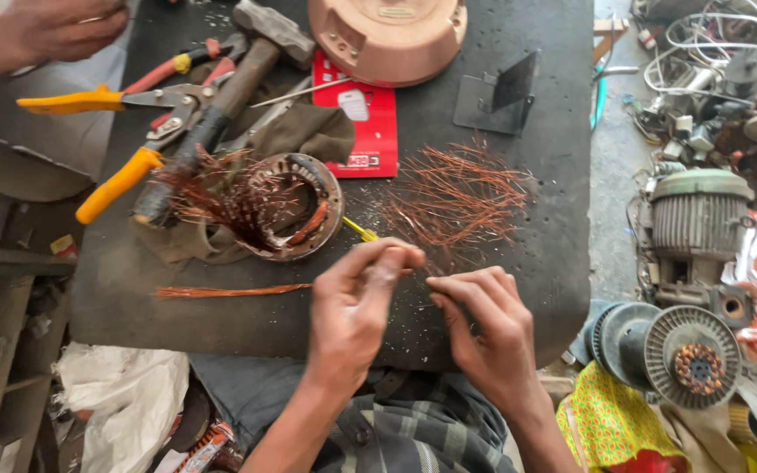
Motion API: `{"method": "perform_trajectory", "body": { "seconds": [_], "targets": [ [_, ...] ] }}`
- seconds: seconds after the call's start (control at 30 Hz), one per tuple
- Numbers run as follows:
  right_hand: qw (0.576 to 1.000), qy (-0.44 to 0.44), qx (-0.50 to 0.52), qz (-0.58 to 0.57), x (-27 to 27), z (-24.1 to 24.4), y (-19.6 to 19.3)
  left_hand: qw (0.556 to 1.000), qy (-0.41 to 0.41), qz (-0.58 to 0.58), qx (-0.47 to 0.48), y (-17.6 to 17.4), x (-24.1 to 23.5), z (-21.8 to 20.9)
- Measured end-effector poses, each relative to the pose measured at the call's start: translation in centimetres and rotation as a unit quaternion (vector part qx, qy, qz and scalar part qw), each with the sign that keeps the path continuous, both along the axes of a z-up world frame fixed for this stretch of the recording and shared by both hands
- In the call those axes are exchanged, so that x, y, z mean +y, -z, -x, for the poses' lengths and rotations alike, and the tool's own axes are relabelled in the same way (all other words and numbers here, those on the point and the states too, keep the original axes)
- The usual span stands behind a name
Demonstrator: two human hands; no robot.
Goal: The person prepares copper wire for a motor stator by grouping strands together and twisting them by hand to form bundles.
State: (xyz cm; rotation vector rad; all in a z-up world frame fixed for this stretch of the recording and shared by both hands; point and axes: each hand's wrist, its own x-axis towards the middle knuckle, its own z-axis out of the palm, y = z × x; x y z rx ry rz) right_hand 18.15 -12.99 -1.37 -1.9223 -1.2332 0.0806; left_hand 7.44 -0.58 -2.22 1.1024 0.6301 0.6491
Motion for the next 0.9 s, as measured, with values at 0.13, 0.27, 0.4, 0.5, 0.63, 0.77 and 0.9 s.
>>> {"method": "perform_trajectory", "body": {
  "seconds": [0.13, 0.27, 0.4, 0.5, 0.63, 0.77, 0.9],
  "targets": [
    [0.998, -0.016, -0.057, 0.010, -0.6, -0.6, 1.3, 0.996, -0.053, 0.026, -0.067, -0.5, 0.5, 1.5],
    [0.994, -0.011, -0.104, 0.016, -0.4, -1.5, 2.5, 0.986, -0.073, 0.027, -0.146, -1.9, 1.7, 3.1],
    [0.995, 0.002, -0.097, 0.011, -0.7, -1.9, 2.6, 0.984, -0.064, -0.020, -0.164, -3.2, 2.8, 4.6],
    [0.996, 0.036, -0.085, 0.000, -1.1, -1.6, 1.7, 0.992, -0.055, -0.046, -0.099, -3.8, 2.9, 5.9],
    [0.996, 0.084, -0.034, -0.019, -1.2, -1.0, -0.1, 0.995, -0.021, -0.062, 0.080, -3.2, 2.8, 6.1],
    [0.998, 0.037, 0.040, -0.011, -0.3, -0.1, -1.6, 0.970, 0.079, -0.099, 0.205, -2.3, 1.8, 4.0],
    [0.981, -0.080, 0.174, 0.019, 0.2, 0.7, -2.1, 0.957, 0.168, -0.143, 0.186, -3.2, 0.7, 3.7]
  ]
}}
